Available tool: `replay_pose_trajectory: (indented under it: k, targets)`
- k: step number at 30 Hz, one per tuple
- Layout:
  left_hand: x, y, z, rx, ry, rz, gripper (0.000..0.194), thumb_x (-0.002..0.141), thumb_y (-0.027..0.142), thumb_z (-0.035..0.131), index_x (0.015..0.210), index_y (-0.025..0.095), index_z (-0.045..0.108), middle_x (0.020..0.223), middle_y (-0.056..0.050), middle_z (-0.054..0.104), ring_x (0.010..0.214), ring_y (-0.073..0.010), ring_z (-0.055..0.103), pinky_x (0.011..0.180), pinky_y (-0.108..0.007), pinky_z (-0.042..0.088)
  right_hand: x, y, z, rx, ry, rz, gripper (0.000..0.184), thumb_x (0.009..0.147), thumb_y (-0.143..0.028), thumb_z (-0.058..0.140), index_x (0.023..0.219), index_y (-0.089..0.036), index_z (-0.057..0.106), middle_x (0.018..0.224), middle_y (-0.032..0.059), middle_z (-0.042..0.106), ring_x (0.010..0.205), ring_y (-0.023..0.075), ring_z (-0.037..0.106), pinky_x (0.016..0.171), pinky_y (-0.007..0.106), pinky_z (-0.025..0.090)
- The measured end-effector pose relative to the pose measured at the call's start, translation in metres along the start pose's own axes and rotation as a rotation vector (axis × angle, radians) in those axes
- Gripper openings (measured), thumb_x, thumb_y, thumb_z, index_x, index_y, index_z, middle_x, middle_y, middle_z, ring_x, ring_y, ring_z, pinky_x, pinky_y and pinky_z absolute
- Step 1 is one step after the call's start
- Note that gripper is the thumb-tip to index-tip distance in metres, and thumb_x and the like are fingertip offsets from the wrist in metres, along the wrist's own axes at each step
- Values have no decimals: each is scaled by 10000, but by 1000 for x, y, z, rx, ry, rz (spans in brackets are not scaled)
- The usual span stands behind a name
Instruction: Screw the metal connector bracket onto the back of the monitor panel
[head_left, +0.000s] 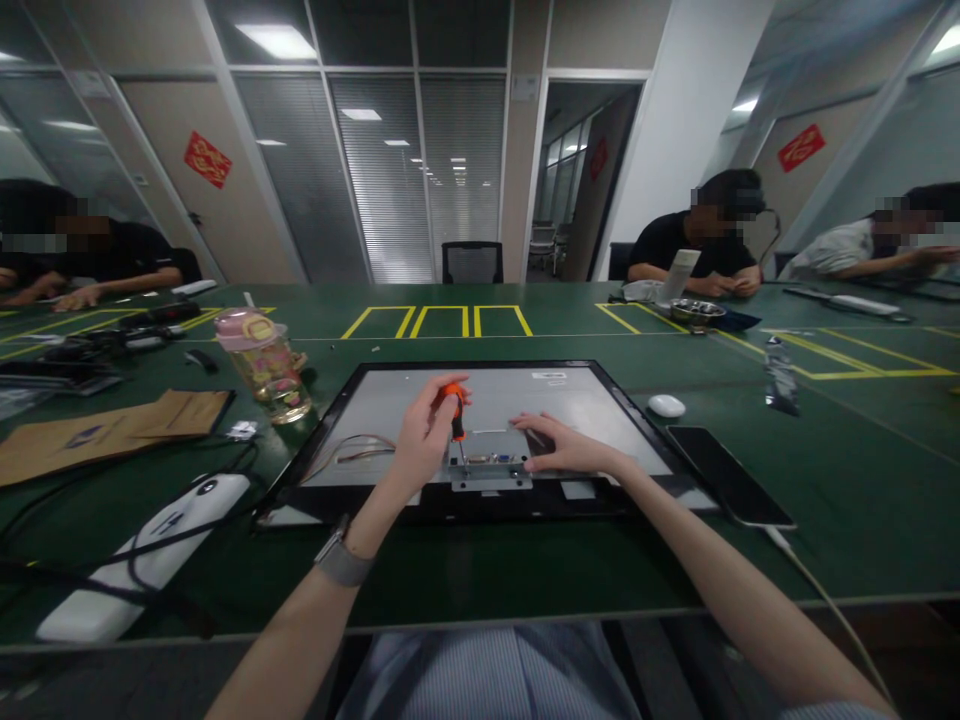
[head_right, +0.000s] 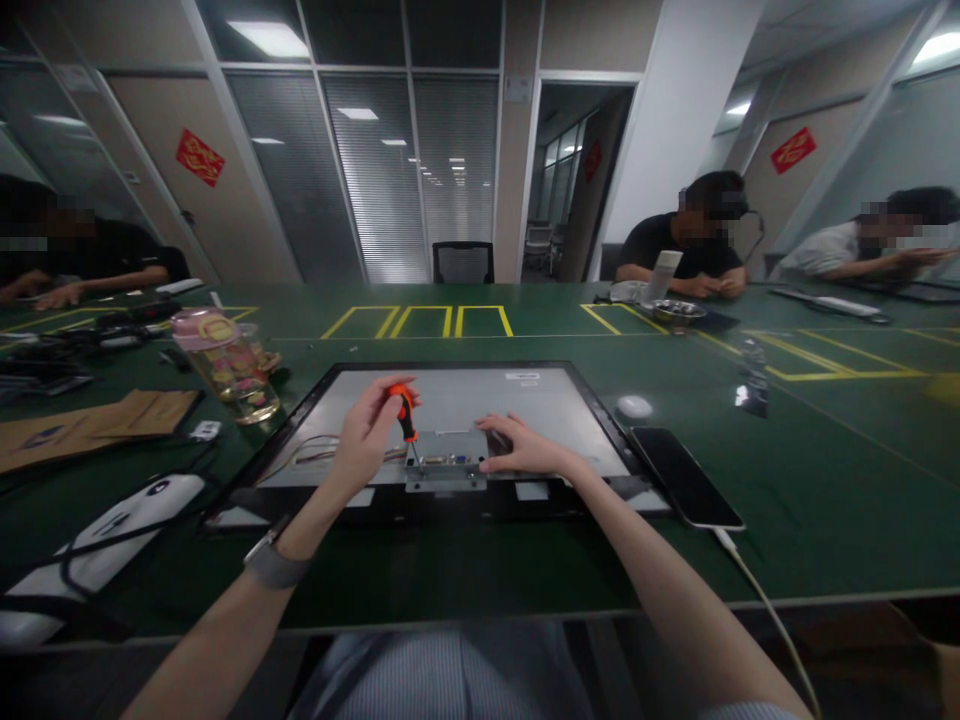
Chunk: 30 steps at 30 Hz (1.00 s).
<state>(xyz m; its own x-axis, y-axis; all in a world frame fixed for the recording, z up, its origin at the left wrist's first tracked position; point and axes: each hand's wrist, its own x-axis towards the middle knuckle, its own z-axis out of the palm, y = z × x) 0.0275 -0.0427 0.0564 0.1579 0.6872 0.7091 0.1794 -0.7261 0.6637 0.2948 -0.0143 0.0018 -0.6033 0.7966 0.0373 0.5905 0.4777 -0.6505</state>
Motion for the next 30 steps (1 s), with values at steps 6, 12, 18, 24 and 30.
replay_pose_trajectory:
  k: [6,12,18,24,30]
  targets:
    - [0,-3,-1,10,72,26,150,887,284,563,909,184,673,895,-57,588,863,-161,589,776,-308,509,-2,-8,1,-17,19,22,744,764,-635,647,1379,-257,464,1495,63,422,1442,299,243,1204,504,53]
    - [1,1,-2,58,99,15,186,912,270,523,977,180,672,844,-25,553,774,-126,586,718,-267,507,-3,-18,2,-29,35,31,708,796,-576,639,1377,-223,444,1452,89,465,1401,296,333,1204,502,45]
    - [-1,-3,-1,24,64,53,219,941,266,467,1007,175,654,907,-60,623,873,-153,622,806,-316,519,-2,-15,9,-18,83,8,718,770,-589,660,1348,-211,465,1428,121,474,1369,317,377,1194,529,62]
    - [0,-2,-3,91,108,32,191,895,283,553,987,186,690,862,-37,602,797,-135,614,741,-274,520,-1,-17,11,-14,110,23,715,729,-602,697,1291,-200,514,1448,140,432,1365,335,368,1171,546,179]
    - [2,-4,-3,-69,53,-59,252,940,322,467,1005,165,653,925,-71,661,847,-153,648,762,-284,534,-1,-13,11,-12,115,20,701,722,-590,713,1255,-176,521,1429,151,424,1333,335,400,1136,516,281]
